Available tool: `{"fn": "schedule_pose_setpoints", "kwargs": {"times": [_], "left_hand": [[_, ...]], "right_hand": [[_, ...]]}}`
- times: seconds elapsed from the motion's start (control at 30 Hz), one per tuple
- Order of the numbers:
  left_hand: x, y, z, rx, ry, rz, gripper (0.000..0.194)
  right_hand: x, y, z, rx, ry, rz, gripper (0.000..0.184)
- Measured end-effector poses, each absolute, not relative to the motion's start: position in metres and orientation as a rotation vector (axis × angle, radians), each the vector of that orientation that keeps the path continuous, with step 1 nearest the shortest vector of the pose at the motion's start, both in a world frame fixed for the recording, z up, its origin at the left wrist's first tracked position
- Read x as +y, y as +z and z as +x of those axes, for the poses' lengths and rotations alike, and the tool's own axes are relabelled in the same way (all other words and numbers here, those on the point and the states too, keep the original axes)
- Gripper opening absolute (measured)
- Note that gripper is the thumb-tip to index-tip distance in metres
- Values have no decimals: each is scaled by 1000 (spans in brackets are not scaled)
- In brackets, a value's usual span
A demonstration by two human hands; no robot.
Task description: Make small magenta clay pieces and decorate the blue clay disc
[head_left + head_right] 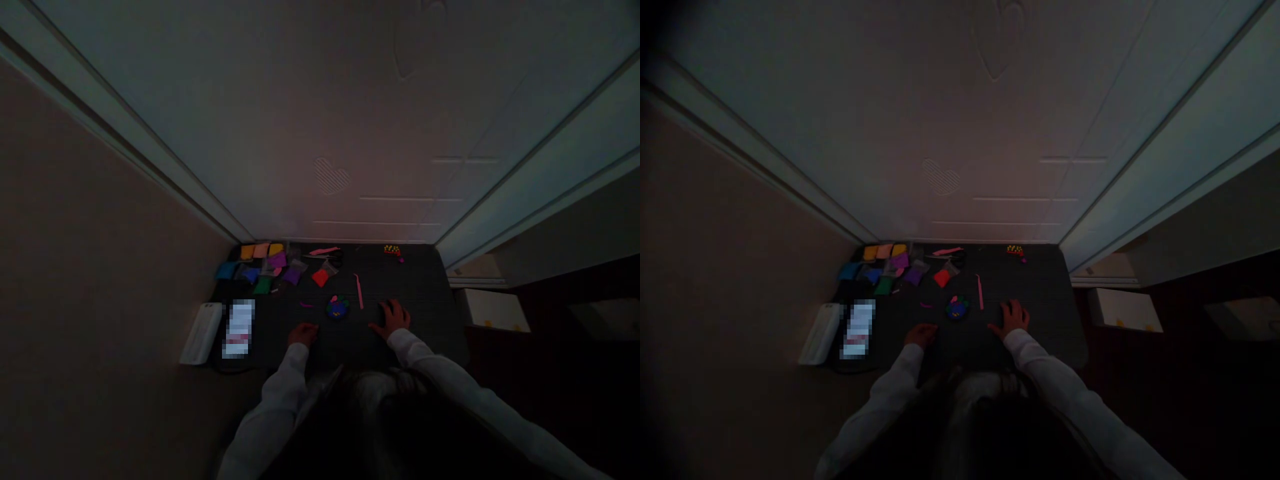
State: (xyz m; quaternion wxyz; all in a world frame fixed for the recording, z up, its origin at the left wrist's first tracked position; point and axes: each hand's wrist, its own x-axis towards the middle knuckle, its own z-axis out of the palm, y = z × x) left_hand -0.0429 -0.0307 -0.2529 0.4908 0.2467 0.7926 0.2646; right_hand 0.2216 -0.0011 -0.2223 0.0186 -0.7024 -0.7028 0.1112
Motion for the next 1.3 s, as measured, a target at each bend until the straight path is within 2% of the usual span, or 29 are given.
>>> {"fn": "schedule_pose_setpoints", "kwargs": {"times": [0.17, 0.43, 0.67, 0.93, 1.13, 1.3], "left_hand": [[-32, -253, -42, 1915, 674, 598, 16], [-33, -257, -44, 1919, 685, 611, 19], [-32, -258, -44, 1922, 680, 616, 18], [-32, -251, -43, 1929, 652, 599, 19], [-32, -255, -43, 1924, 660, 595, 18], [-32, -257, -43, 1897, 677, 598, 18]], "right_hand": [[19, -224, 232, -1979, 304, -2410, 57], [-5, -229, 223, -2280, 273, -2138, 67], [20, -224, 235, -2076, 291, -2358, 66], [-4, -222, 224, -2250, 357, -2168, 67], [13, -220, 226, -1987, 314, -2419, 62], [5, -224, 227, -2114, 328, -2302, 71]]}}
